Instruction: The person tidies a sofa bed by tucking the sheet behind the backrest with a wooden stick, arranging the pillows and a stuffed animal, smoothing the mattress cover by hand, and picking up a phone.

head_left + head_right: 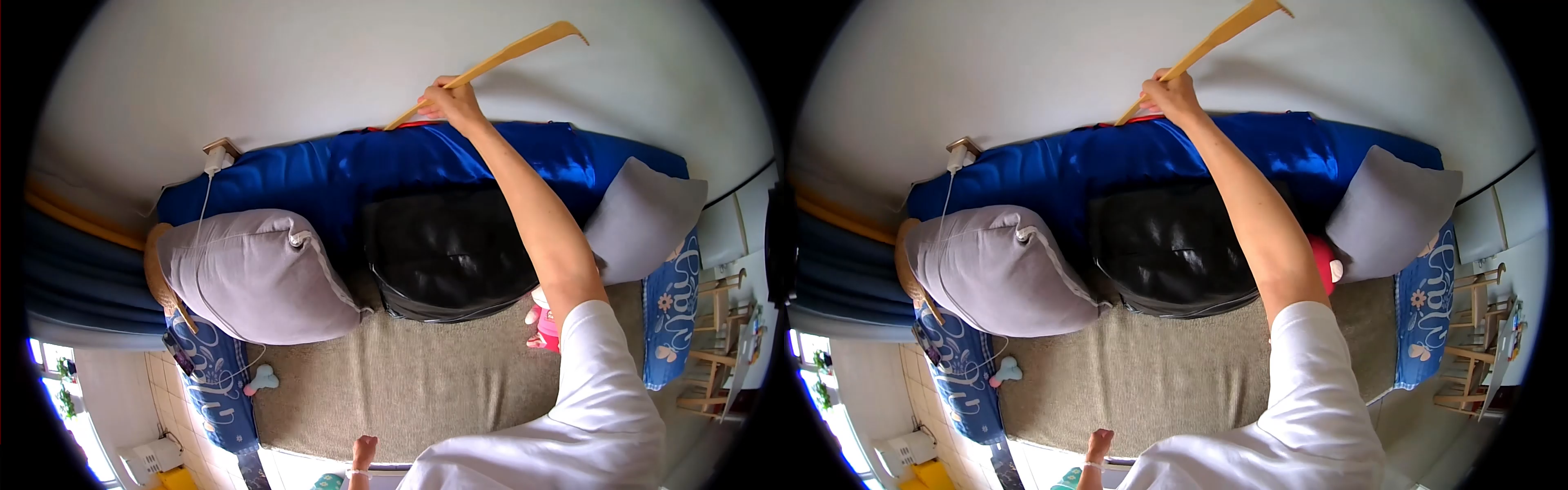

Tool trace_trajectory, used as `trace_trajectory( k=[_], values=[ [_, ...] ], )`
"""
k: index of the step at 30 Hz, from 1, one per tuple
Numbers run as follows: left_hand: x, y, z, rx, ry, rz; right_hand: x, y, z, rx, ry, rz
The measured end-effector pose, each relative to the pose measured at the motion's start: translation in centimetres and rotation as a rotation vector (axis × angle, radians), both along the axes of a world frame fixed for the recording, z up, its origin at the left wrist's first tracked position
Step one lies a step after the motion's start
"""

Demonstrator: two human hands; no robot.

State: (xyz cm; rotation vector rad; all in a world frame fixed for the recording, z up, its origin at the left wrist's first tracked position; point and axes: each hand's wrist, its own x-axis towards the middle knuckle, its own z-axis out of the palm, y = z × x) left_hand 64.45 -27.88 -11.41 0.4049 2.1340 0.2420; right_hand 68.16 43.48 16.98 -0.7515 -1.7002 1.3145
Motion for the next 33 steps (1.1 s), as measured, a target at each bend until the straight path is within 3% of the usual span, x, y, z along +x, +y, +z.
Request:
trace_trajectory(
  k=[5,7,19,23,27,33],
  values=[
    [-0.5,2.3,0.5,0.129,0.004,0.02,0.7,-0.6,0.9,-0.117,0.21,0.005],
    [-0.5,2.6,1.1,0.164,0.019,-0.01,1.8,-0.1,0.7,-0.015,0.142,0.003],
    [-0.4,-0.7,-1.0,-0.001,-0.009,0.003,2.1,1.0,-0.3,-0.035,0.068,-0.01],
    [-0.8,0.8,0.0,-0.007,-0.03,0.059,2.7,0.3,-0.3,-0.117,0.204,0.008],
    [-0.5,1.0,0.4,0.163,0.018,0.021,4.9,0.2,-0.1,-0.05,0.129,0.022],
    [-0.2,0.2,0.4,-0.012,-0.016,-0.081,4.6,0.7,-0.7,-0.035,0.075,-0.017]
  ],
)
